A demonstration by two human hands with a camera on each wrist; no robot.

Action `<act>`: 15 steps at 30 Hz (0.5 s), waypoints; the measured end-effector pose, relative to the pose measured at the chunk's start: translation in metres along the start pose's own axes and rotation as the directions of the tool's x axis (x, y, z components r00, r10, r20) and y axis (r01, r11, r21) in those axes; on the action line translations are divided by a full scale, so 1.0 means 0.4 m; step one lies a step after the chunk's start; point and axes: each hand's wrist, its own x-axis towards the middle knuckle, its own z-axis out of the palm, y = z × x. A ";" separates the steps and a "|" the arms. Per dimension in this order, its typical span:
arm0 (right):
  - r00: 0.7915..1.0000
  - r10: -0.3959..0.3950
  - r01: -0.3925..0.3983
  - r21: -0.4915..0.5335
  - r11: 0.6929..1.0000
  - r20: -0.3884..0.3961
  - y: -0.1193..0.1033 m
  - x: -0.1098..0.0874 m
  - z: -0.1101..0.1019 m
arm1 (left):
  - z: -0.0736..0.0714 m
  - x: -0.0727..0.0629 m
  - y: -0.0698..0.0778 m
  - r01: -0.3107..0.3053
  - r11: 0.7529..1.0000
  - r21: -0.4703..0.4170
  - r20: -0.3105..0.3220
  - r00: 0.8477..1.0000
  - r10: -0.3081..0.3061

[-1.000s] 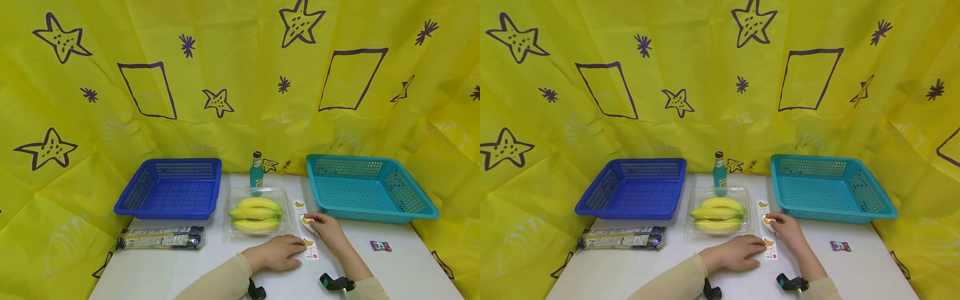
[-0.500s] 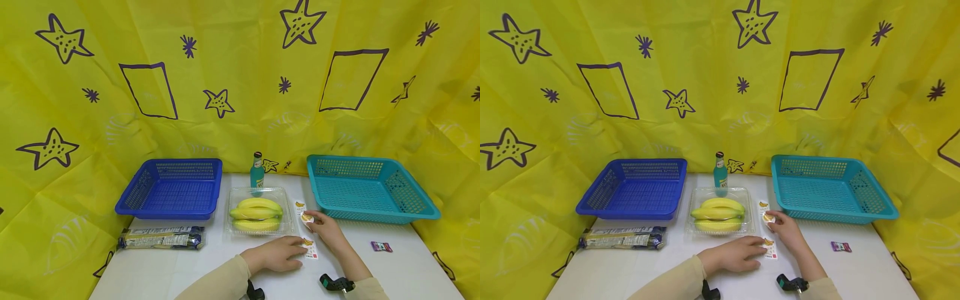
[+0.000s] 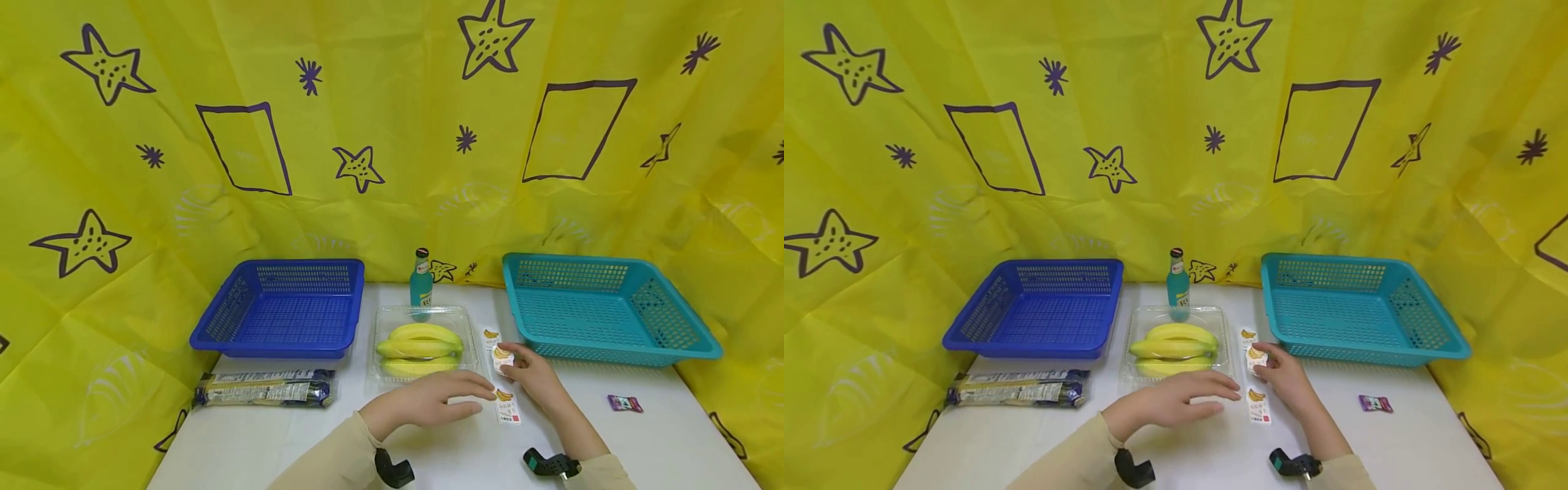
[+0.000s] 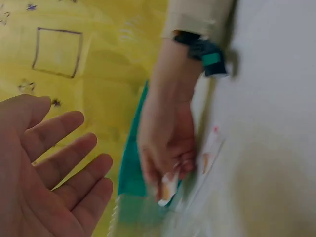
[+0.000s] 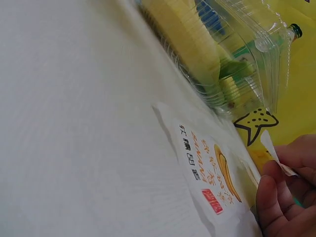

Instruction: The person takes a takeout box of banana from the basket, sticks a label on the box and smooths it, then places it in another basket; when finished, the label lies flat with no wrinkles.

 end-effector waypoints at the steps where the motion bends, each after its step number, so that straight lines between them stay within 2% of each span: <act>1: 1.000 0.001 -0.001 0.001 1.000 -0.002 -0.001 0.000 0.000 | -0.014 -0.009 -0.004 0.007 1.000 -0.001 -0.045 0.999 -0.007; 4: 1.000 -0.001 0.001 0.008 1.000 0.001 -0.002 -0.001 0.000 | -0.051 -0.036 -0.025 0.049 0.997 -0.060 -0.181 0.982 -0.059; 6: 1.000 -0.007 0.007 0.011 1.000 0.001 -0.002 0.000 0.000 | -0.071 -0.053 -0.045 0.090 0.990 -0.107 -0.272 0.955 -0.117; 7: 1.000 -0.010 0.010 0.007 1.000 0.000 -0.003 -0.001 0.000 | -0.078 -0.062 -0.056 0.115 0.984 -0.133 -0.315 0.937 -0.152; 9: 1.000 -0.016 0.016 0.000 1.000 -0.002 -0.004 -0.001 0.000 | -0.091 -0.077 -0.078 0.157 0.967 -0.202 -0.393 0.891 -0.226; 11: 1.000 -0.021 0.021 -0.002 1.000 -0.003 -0.006 -0.003 0.001 | -0.098 -0.093 -0.099 0.210 0.945 -0.250 -0.451 0.839 -0.305; 15: 1.000 -0.020 0.020 0.032 0.999 -0.007 -0.012 -0.006 0.000 | -0.097 -0.120 -0.138 0.286 0.888 -0.359 -0.519 0.730 -0.445</act>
